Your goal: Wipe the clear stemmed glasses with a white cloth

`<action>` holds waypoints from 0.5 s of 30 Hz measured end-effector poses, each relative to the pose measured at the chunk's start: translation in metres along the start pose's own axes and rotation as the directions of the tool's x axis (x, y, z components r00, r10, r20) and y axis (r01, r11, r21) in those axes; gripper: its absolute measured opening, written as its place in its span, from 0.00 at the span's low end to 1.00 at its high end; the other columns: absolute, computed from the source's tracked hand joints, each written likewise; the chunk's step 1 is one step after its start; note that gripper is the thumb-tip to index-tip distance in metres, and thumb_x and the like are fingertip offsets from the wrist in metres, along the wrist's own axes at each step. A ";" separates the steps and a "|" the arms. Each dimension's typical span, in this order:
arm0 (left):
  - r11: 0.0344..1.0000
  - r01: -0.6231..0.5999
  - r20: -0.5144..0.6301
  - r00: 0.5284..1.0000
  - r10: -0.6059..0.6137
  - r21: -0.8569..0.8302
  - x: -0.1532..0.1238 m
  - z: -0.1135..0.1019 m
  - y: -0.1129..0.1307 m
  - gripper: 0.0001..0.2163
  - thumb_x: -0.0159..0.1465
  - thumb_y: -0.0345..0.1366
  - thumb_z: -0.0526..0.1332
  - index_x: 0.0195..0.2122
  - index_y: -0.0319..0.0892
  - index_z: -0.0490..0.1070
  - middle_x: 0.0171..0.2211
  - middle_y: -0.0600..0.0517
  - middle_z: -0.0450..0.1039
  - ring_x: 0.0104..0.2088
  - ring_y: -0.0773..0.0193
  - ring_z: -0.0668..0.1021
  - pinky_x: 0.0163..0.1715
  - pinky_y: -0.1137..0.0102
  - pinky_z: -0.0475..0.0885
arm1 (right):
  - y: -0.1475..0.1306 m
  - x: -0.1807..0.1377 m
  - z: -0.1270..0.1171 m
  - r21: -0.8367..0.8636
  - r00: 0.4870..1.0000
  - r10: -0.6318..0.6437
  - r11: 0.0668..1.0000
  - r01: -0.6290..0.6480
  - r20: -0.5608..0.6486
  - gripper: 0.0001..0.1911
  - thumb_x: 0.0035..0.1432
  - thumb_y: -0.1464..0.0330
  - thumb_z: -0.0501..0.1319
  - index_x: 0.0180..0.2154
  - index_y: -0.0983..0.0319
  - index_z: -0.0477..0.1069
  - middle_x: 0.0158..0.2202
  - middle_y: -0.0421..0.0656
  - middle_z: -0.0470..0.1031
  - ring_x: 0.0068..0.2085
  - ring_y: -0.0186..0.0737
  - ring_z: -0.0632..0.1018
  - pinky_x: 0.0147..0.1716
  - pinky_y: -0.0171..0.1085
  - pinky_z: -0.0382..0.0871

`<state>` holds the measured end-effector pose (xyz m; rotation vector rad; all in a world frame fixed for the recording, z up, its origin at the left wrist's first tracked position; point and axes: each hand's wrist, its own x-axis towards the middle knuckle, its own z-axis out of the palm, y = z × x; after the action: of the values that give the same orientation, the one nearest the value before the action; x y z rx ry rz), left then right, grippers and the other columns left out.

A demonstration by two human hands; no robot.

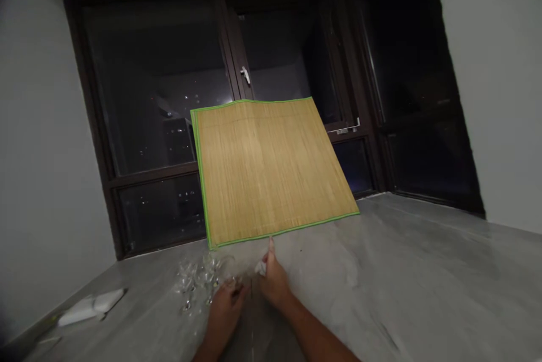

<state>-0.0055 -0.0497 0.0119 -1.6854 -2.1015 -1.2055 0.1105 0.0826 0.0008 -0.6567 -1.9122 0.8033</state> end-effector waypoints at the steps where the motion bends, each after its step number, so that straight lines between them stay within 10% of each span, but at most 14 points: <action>1: 1.000 0.007 -0.008 1.000 -0.007 -0.010 -0.001 0.002 -0.002 0.16 0.65 0.46 0.54 0.35 0.43 0.78 0.39 0.44 0.80 0.43 0.54 0.79 0.49 0.59 0.71 | -0.004 0.000 -0.001 0.029 1.000 0.005 1.000 -0.005 -0.025 0.51 0.49 0.73 0.55 0.69 0.61 0.30 0.39 0.41 0.71 0.34 0.38 0.75 0.36 0.35 0.66; 8: 0.990 0.053 -0.005 0.998 -0.055 -0.130 -0.010 -0.017 -0.019 0.17 0.66 0.45 0.51 0.31 0.42 0.76 0.36 0.45 0.79 0.38 0.57 0.78 0.42 0.65 0.71 | -0.070 -0.017 -0.026 0.254 0.955 -0.283 0.921 0.297 -0.089 0.55 0.43 0.76 0.54 0.69 0.57 0.27 0.31 0.35 0.66 0.28 0.35 0.70 0.28 0.33 0.64; 15: 0.987 0.093 0.068 0.994 -0.084 -0.132 -0.002 -0.006 -0.013 0.11 0.61 0.42 0.56 0.30 0.43 0.75 0.33 0.47 0.78 0.36 0.57 0.78 0.38 0.67 0.71 | -0.106 -0.044 -0.047 -0.006 0.673 -0.694 0.697 0.717 -0.255 0.53 0.43 0.71 0.53 0.69 0.61 0.33 0.34 0.40 0.71 0.31 0.41 0.73 0.33 0.43 0.67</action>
<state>-0.0181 -0.0557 0.0092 -1.7221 -2.1980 -1.3667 0.1597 -0.0051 0.0733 0.0890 -1.6840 0.2818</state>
